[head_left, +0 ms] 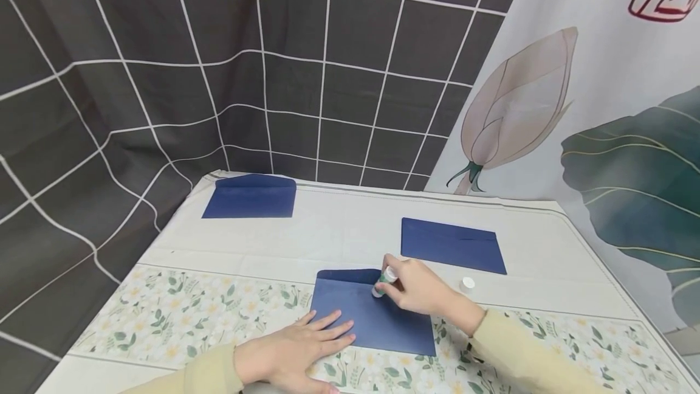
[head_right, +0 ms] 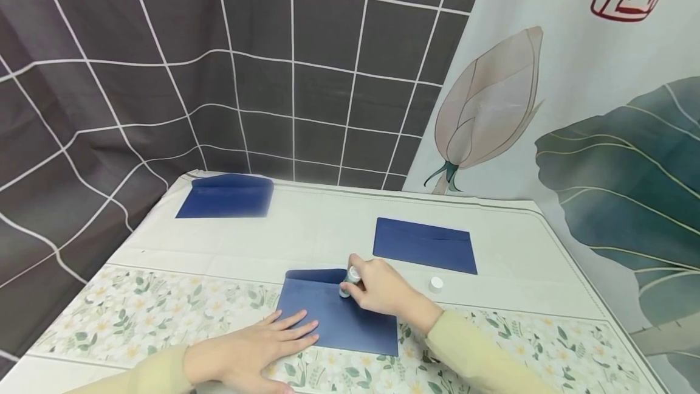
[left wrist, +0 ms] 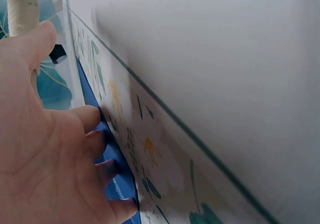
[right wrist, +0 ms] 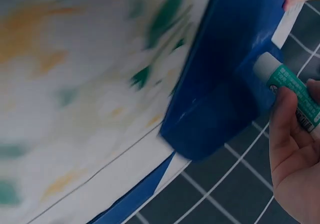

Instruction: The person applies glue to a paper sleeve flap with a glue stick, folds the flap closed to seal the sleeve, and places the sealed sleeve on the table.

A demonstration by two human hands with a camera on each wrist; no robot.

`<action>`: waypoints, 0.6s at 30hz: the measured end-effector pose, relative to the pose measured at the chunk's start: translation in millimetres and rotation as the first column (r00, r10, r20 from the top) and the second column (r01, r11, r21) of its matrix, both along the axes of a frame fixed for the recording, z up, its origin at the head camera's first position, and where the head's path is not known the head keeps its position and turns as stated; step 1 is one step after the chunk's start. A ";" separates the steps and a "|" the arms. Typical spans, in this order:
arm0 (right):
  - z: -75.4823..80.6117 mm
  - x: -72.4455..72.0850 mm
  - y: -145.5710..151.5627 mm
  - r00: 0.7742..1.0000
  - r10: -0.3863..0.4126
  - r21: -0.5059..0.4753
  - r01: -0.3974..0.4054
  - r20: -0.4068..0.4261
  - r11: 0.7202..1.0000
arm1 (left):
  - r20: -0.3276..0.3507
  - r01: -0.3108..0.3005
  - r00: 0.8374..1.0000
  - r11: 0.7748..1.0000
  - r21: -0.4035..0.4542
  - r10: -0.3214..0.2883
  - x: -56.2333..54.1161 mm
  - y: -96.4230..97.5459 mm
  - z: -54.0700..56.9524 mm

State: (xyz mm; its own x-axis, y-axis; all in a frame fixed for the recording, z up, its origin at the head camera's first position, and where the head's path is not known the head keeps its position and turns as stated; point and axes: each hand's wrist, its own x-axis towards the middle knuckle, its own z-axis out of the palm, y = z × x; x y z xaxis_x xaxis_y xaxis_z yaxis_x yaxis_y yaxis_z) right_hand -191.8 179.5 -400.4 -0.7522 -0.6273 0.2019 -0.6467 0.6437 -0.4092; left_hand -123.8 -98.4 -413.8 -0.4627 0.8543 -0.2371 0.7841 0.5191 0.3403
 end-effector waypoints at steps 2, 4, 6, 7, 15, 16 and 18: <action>-0.9 -0.8 -8.8 1.000 0.024 0.007 -0.024 0.002 1.000 | -0.004 -0.002 1.000 1.000 0.000 0.002 0.1 0.1 -0.1; -1.8 -1.6 -16.0 0.999 0.042 0.018 -0.042 0.003 0.999 | -0.008 -0.002 1.000 1.000 0.002 0.002 0.6 0.3 0.1; -1.8 -1.6 -21.7 0.998 0.057 0.038 -0.057 -0.001 0.998 | -0.010 -0.002 1.000 1.000 0.006 0.002 1.0 0.3 0.6; -2.0 -1.6 -23.8 0.998 0.065 0.050 -0.065 -0.005 0.997 | -0.013 -0.002 1.000 1.000 0.007 0.002 1.2 0.2 0.8; -0.6 1.3 -27.3 0.990 0.112 0.157 -0.098 -0.081 0.983 | -0.014 -0.005 1.000 1.000 0.008 0.005 1.5 -0.4 0.4; -0.1 1.5 -26.6 0.990 0.113 0.163 -0.099 -0.080 0.982 | -0.014 -0.006 1.000 1.000 0.007 0.006 1.4 -0.4 0.2; 0.7 2.1 -25.0 0.991 0.109 0.180 -0.095 -0.072 0.979 | -0.010 -0.006 1.000 1.000 0.007 0.006 1.6 0.0 -0.5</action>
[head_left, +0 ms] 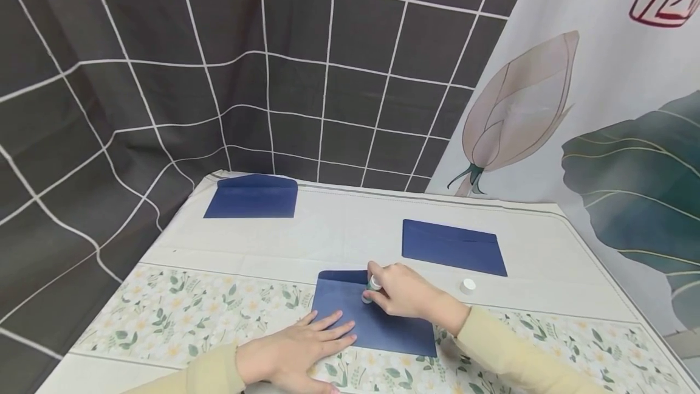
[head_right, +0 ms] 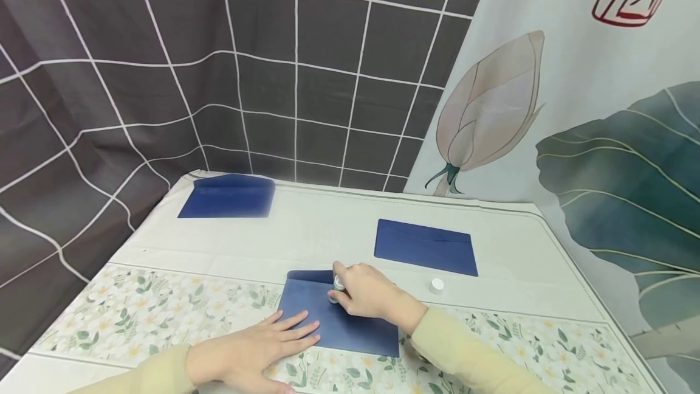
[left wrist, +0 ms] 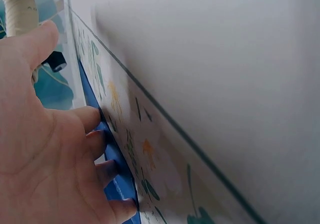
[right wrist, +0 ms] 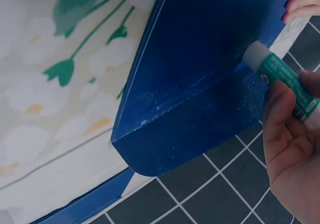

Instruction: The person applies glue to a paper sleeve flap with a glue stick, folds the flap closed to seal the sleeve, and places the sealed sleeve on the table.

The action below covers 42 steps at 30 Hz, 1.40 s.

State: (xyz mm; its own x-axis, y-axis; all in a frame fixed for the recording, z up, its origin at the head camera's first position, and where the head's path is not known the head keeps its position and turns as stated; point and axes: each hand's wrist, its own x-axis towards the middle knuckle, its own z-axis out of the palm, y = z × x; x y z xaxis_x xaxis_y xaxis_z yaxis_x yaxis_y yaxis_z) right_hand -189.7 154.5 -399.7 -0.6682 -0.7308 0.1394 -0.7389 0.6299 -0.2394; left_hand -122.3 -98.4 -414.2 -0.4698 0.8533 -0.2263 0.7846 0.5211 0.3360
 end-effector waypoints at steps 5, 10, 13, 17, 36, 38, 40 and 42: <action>1.0 0.5 3.8 1.000 -0.011 0.024 0.010 0.019 1.000 | 0.006 0.004 1.000 1.000 0.001 -0.004 0.7 1.0 -0.6; 2.6 0.1 6.7 1.000 -0.020 0.025 0.020 0.008 0.999 | 0.009 -0.001 1.000 1.000 0.004 0.001 0.3 0.3 -0.6; 3.7 0.2 8.7 0.999 -0.030 0.029 0.029 0.013 0.999 | 0.003 -0.004 1.000 1.000 0.003 0.004 -0.3 -0.3 -0.8; 4.8 0.8 12.1 0.999 -0.036 0.030 0.035 0.012 0.999 | -0.019 -0.001 1.000 1.000 -0.003 0.001 -0.8 0.0 -0.5; 8.1 -17.7 55.0 0.940 0.089 -0.224 -0.014 0.329 0.974 | 0.052 -0.029 0.998 0.999 0.031 0.028 -11.6 5.8 10.3; 11.3 -19.7 57.8 0.919 0.082 -0.260 0.023 0.386 0.965 | 0.033 -0.031 0.999 0.999 0.045 0.029 -14.0 7.7 12.3; 13.2 -22.1 59.4 0.899 0.080 -0.309 0.064 0.431 0.949 | 0.009 -0.035 0.999 0.997 0.062 0.034 -16.5 10.2 14.6; 13.4 -24.8 59.7 0.880 0.074 -0.357 0.112 0.469 0.927 | -0.026 -0.032 0.999 0.996 0.080 0.035 -19.9 13.7 15.5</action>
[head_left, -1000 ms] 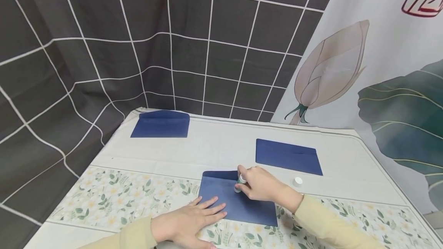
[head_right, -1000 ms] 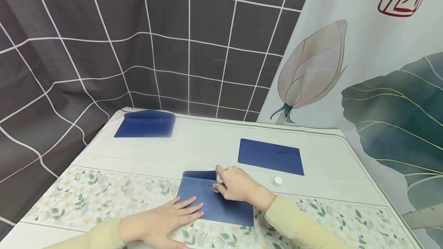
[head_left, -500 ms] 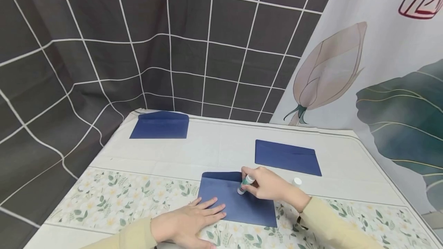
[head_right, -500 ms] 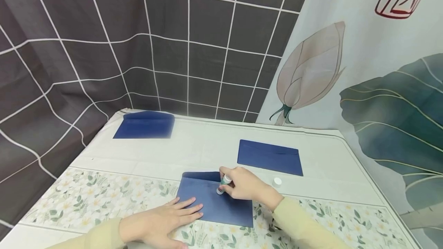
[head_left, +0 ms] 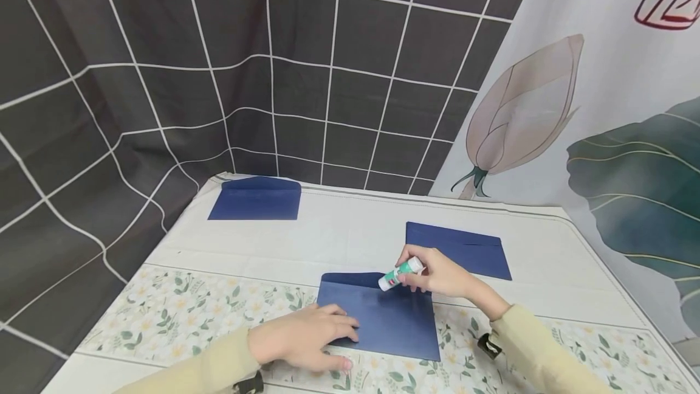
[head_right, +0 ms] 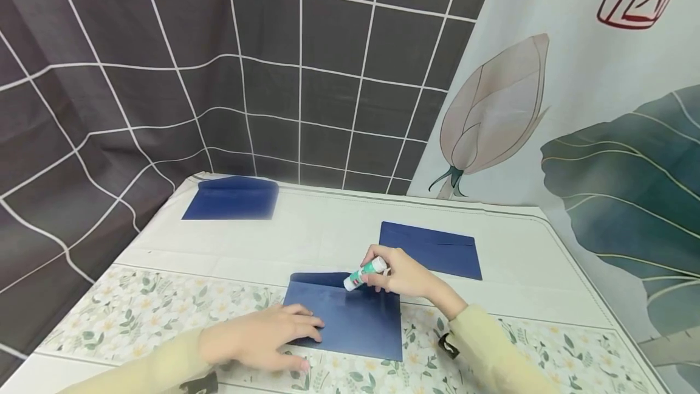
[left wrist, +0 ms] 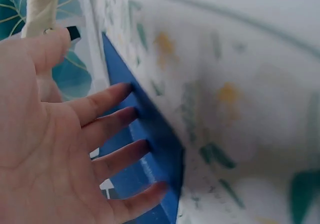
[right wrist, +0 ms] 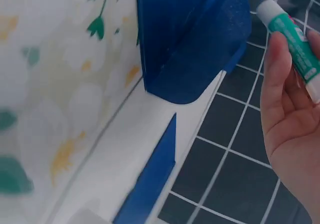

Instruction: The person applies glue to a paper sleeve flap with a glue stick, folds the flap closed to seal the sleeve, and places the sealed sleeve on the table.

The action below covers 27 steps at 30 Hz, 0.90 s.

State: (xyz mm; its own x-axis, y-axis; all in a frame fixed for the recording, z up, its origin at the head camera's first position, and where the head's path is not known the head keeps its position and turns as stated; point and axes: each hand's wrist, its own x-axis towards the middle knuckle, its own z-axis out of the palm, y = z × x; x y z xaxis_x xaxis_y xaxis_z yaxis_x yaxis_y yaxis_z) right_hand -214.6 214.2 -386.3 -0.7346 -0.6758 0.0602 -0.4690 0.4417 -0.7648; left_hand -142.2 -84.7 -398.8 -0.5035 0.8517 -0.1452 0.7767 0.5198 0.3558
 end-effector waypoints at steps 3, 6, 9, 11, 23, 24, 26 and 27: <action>-2.4 -3.9 -0.8 0.995 -0.080 -0.084 0.084 0.052 0.993 | -0.053 0.011 0.999 0.999 0.033 -0.009 -7.6 6.0 -0.3; -7.1 -7.7 -4.0 0.978 -0.189 -0.143 0.201 0.091 0.969 | -0.093 0.005 0.996 0.997 0.073 0.002 -18.2 11.4 -1.1; -12.5 -12.3 -9.0 0.945 -0.287 -0.181 0.313 0.160 0.932 | -0.108 -0.076 0.990 0.986 0.148 0.093 -30.3 15.7 -1.4; -15.6 -15.1 -12.9 0.916 -0.333 -0.195 0.377 0.226 0.905 | -0.123 -0.143 0.978 0.968 0.205 0.171 -37.9 18.5 -1.5; -27.6 -19.6 -29.0 0.816 -0.345 -0.183 0.468 0.463 0.864 | -0.133 -0.240 0.957 0.961 0.140 0.258 -55.6 30.1 -10.3; -27.5 -19.2 -29.5 0.814 -0.344 -0.184 0.471 0.468 0.863 | -0.128 -0.241 0.958 0.961 0.138 0.258 -55.6 30.2 -10.8; -27.2 -18.5 -30.0 0.811 -0.345 -0.187 0.474 0.472 0.860 | -0.122 -0.242 0.958 0.961 0.138 0.259 -55.5 30.2 -11.3; -27.0 -17.9 -30.0 0.812 -0.344 -0.188 0.473 0.472 0.861 | -0.116 -0.241 0.959 0.961 0.138 0.257 -55.4 30.1 -11.5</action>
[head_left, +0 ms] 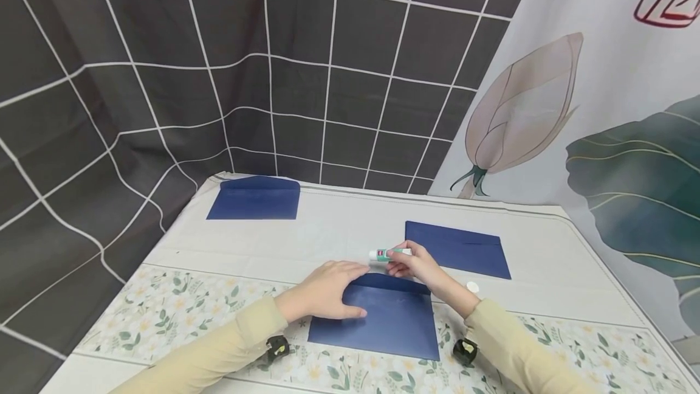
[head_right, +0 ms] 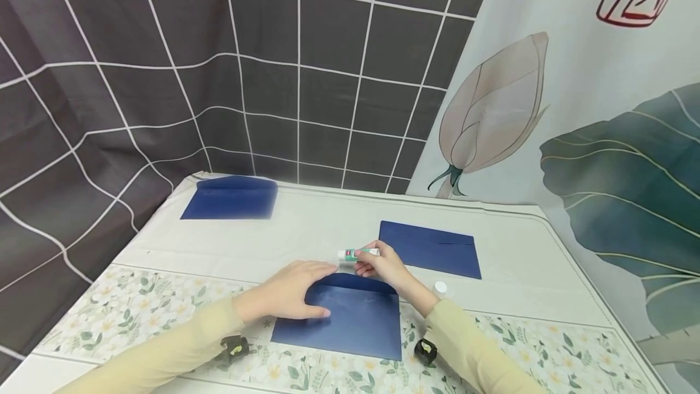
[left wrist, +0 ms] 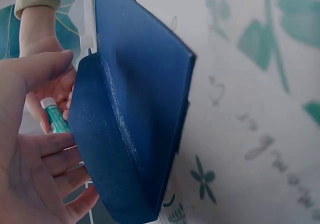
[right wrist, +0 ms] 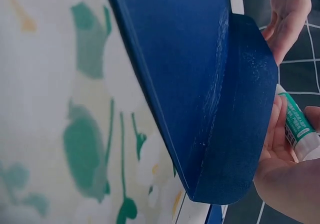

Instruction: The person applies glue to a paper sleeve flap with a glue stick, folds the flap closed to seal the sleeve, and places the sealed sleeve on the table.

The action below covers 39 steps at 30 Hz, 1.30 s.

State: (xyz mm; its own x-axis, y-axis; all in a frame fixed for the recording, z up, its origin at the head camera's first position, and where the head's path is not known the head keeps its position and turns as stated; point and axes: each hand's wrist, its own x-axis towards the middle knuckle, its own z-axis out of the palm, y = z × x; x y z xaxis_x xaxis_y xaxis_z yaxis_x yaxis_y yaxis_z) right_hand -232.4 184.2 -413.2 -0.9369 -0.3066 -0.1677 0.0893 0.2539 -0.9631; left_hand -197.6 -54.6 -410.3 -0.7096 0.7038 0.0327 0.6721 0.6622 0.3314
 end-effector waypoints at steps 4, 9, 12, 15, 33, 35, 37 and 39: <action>1.3 3.3 0.7 1.000 0.018 0.005 -0.018 -0.003 1.000 | 0.010 0.011 1.000 1.000 -0.004 -0.011 2.6 -0.8 1.5; 3.4 9.6 1.5 0.999 0.043 0.000 -0.043 0.003 0.999 | 0.000 0.042 0.999 0.999 -0.006 -0.042 7.7 -1.9 1.6; 4.4 13.3 1.4 0.999 0.051 -0.010 -0.051 0.011 0.999 | -0.010 0.056 0.998 0.998 -0.017 -0.056 11.4 -2.9 1.7; 4.0 16.7 1.6 0.998 0.061 -0.016 -0.061 0.025 0.998 | -0.006 0.063 0.998 0.997 -0.037 -0.064 15.7 -3.7 2.8; -8.1 32.1 -1.7 0.992 0.079 -0.061 -0.073 0.097 0.995 | -0.088 0.145 0.983 0.975 -0.169 -0.162 26.5 -2.1 -2.7; -9.7 33.6 -1.9 0.992 0.074 -0.065 -0.068 0.102 0.996 | -0.101 0.150 0.980 0.972 -0.180 -0.170 26.1 -0.5 -3.3; -11.5 34.6 -2.0 0.992 0.069 -0.065 -0.062 0.107 0.996 | -0.108 0.155 0.978 0.971 -0.184 -0.177 25.5 1.5 -3.7; -13.0 35.2 -2.7 0.992 0.059 -0.069 -0.051 0.113 0.996 | -0.112 0.161 0.977 0.970 -0.183 -0.183 25.1 4.0 -4.3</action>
State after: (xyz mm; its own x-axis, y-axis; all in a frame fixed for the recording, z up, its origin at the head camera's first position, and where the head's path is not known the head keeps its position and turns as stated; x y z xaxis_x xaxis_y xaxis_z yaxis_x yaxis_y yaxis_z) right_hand -197.2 181.5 -426.2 -0.8940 -0.3712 -0.2508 0.1879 0.1975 -0.9621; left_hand -172.5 -50.6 -414.6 -0.5751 0.8179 -0.0169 0.8101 0.5723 0.1271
